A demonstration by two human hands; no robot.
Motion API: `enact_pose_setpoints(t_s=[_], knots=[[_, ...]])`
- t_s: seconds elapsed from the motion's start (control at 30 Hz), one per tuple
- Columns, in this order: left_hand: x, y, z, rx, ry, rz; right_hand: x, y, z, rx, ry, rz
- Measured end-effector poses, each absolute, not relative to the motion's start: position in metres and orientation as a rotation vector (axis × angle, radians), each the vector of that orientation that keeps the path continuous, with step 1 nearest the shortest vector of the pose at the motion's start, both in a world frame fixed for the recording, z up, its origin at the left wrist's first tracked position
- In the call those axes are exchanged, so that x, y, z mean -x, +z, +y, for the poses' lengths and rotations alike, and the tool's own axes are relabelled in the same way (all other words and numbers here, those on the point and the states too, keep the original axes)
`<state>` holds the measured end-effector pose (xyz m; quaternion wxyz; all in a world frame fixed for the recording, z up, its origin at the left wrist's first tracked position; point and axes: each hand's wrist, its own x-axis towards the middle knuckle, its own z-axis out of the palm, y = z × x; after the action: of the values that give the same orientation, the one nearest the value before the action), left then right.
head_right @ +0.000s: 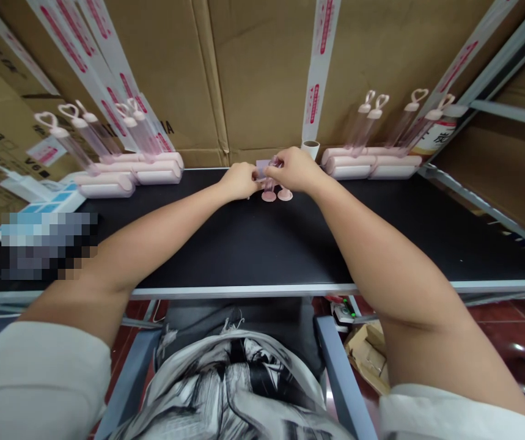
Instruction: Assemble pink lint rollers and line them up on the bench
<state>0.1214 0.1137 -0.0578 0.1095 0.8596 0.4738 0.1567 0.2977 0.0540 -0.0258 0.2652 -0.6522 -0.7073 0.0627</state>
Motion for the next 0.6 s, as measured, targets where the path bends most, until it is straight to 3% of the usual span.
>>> enact_pose_setpoints(t_s=[0.27,0.47,0.6], knots=[[-0.117,-0.066,0.120,-2.523,0.742,1.195,-0.304,-0.024,0.055,1.752,0.166,-1.940],[-0.097,-0.072,0.103,-2.668,0.593,1.020,-0.303,-0.022,0.053,1.718,0.225,-1.938],[-0.104,-0.073,0.093,-2.701,0.511,1.176,-0.303,-0.022,0.051,1.708,0.299,-1.966]])
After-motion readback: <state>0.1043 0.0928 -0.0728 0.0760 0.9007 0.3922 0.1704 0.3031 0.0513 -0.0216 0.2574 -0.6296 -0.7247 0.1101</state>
